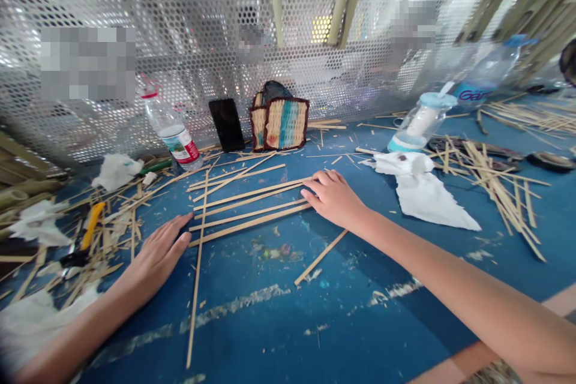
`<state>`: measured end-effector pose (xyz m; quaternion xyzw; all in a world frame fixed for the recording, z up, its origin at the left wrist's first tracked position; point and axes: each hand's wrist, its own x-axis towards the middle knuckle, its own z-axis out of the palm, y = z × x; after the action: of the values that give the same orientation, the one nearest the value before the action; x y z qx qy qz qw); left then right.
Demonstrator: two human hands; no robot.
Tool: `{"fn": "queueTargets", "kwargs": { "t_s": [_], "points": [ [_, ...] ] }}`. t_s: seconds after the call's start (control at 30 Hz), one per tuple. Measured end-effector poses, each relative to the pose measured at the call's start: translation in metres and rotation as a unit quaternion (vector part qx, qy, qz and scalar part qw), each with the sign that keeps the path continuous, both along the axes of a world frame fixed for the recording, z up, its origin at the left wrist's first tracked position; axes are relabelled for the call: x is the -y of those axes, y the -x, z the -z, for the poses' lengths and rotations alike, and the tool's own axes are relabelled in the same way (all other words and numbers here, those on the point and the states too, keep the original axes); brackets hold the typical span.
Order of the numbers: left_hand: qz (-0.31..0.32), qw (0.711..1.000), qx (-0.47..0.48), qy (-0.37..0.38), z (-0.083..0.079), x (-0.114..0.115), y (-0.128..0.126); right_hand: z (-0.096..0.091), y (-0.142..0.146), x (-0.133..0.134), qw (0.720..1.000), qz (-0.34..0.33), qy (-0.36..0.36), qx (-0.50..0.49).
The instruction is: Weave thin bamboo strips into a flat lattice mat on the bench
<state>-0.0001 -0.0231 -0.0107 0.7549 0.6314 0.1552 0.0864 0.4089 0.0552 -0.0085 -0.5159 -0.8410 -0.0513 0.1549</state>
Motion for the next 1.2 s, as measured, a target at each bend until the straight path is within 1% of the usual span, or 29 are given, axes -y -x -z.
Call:
{"fn": "queueTargets", "kwargs": {
  "t_s": [0.1, 0.23, 0.4, 0.57, 0.67, 0.97, 1.1, 1.2],
  "points": [
    [0.001, 1.0, 0.006, 0.008, 0.0, -0.001, 0.0, 0.002, -0.002, -0.002, 1.0, 0.002, 0.001, 0.0],
    [0.01, 1.0, -0.001, 0.008, 0.003, -0.001, 0.001, 0.002, -0.003, -0.004, 1.0, 0.004, 0.02, -0.014],
    [0.02, 1.0, -0.014, -0.016, 0.003, -0.001, 0.002, 0.001, -0.007, -0.008, 0.998, -0.013, 0.05, -0.046],
    [0.022, 0.999, 0.002, -0.023, 0.0, -0.001, 0.002, 0.001, -0.009, -0.01, 0.997, -0.012, 0.053, -0.053],
    [0.016, 0.999, 0.009, -0.027, -0.002, -0.001, 0.001, 0.001, -0.008, -0.009, 0.997, -0.009, 0.05, -0.05],
    [0.0, 0.998, 0.068, 0.004, -0.01, 0.0, -0.003, -0.003, -0.004, -0.005, 0.997, 0.005, 0.055, -0.051],
    [-0.024, 0.996, 0.083, 0.007, -0.016, 0.0, -0.005, 0.001, -0.008, -0.01, 0.997, 0.001, 0.043, -0.071],
    [-0.051, 0.992, 0.116, 0.004, -0.022, -0.001, -0.007, 0.007, -0.01, -0.015, 0.996, -0.013, 0.04, -0.085]
  ]
}}
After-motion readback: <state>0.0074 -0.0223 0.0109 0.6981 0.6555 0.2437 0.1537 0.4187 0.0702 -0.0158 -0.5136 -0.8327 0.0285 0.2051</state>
